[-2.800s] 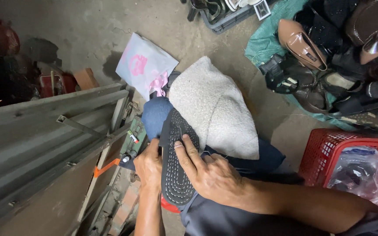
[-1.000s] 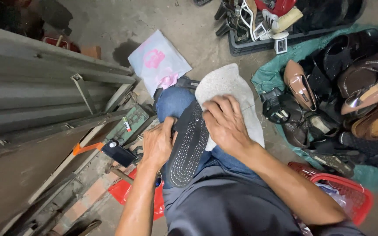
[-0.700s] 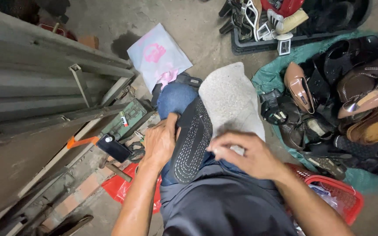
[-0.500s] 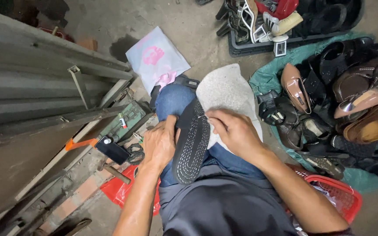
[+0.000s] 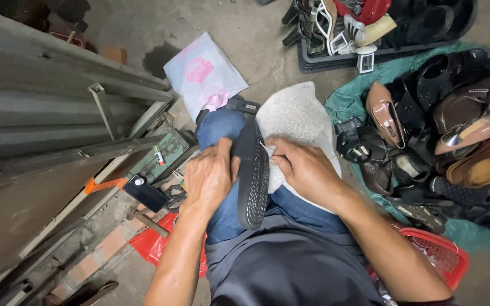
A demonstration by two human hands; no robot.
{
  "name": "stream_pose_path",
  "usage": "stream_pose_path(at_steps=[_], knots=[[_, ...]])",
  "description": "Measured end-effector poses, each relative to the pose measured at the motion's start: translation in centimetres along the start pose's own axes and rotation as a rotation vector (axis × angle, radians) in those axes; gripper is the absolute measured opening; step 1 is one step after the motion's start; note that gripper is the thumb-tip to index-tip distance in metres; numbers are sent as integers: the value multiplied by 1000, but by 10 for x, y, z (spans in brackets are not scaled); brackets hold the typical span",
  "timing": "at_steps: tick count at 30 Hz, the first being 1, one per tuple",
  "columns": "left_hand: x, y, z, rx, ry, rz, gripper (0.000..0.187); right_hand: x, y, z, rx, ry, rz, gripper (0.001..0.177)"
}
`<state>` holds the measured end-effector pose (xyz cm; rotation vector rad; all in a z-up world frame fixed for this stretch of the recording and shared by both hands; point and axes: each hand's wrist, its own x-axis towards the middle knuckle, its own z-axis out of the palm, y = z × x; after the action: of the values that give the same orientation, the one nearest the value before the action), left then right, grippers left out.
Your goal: Hand-stitching a shoe sole to the upper part of a shoe using a needle and thread.
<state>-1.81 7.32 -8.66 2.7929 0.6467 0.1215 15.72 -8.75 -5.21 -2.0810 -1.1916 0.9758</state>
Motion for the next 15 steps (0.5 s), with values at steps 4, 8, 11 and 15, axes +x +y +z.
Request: stream_pose_path(at_steps=[4, 8, 11, 15], knots=[[-2, -3, -3, -90, -69, -9, 23, -6, 1, -6, -94, 71, -47, 20], [-5, 8, -15, -66, -166, -147, 31, -4, 2, -8, -121, 89, -114, 21], [-14, 3, -4, 18, -253, -401, 52, 4, 13, 2, -98, 68, -143, 23], [-37, 11, -32, 4, -349, -567, 64, 0, -3, -4, -50, 112, -192, 26]])
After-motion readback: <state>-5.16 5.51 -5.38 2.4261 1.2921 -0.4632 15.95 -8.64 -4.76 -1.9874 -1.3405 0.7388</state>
